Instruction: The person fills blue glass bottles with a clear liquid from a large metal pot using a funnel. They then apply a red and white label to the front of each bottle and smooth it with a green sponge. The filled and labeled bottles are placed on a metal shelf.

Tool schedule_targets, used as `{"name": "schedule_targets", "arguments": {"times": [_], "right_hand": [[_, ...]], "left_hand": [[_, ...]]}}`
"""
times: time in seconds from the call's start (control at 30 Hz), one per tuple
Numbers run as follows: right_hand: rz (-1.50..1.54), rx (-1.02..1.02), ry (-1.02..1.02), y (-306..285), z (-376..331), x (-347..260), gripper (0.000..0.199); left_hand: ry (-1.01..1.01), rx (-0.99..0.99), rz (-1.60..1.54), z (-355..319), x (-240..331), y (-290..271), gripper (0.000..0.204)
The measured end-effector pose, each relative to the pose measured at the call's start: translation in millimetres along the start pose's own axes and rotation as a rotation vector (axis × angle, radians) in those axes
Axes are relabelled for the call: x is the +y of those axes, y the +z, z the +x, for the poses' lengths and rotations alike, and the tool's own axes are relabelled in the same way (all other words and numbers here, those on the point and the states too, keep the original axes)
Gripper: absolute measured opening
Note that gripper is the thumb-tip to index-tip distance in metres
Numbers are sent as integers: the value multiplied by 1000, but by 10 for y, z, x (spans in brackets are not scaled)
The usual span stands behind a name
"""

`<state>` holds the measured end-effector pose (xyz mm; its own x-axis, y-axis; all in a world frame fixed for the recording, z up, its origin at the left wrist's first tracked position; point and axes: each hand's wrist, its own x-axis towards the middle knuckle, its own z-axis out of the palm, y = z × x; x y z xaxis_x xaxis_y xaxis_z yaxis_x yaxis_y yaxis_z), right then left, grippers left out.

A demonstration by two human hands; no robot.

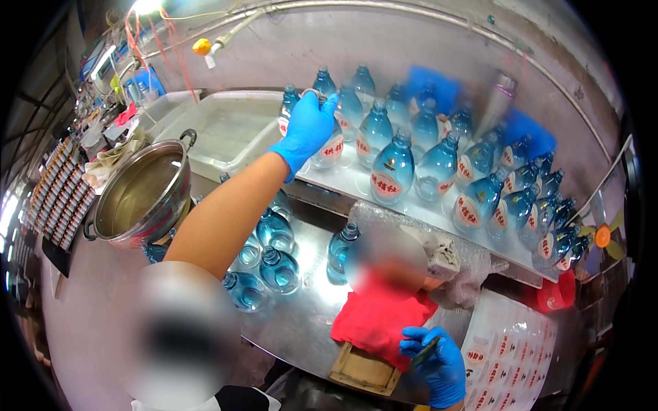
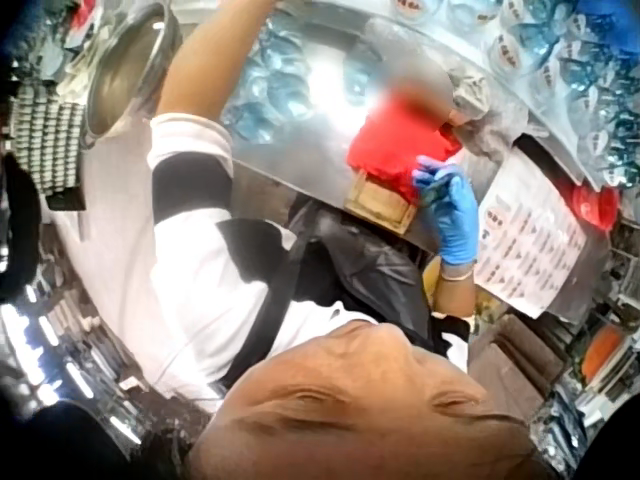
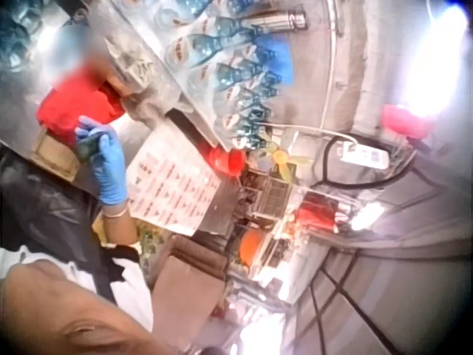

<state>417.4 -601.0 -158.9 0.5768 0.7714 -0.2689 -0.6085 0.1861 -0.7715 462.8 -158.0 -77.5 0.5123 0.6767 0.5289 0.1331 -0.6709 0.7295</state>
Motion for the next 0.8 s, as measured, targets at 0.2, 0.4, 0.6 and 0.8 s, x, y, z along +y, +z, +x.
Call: {"name": "schedule_targets", "arguments": {"times": [0.2,0.4,0.6,0.8], "right_hand": [[71,-20,-66,-215,-39,80,30],[154,-20,23,-226,-71,45,32],[350,23,135,-194,28,145,54],[412,163,214,-301,-88,84,55]], "left_hand": [[-75,-23,38,-51,69,-108,35],[-149,-675,420,-1069,895,-476,38],[-31,-942,566,-1223,750,-462,44],[-74,-507,1093,-730,81,-900,46]]}}
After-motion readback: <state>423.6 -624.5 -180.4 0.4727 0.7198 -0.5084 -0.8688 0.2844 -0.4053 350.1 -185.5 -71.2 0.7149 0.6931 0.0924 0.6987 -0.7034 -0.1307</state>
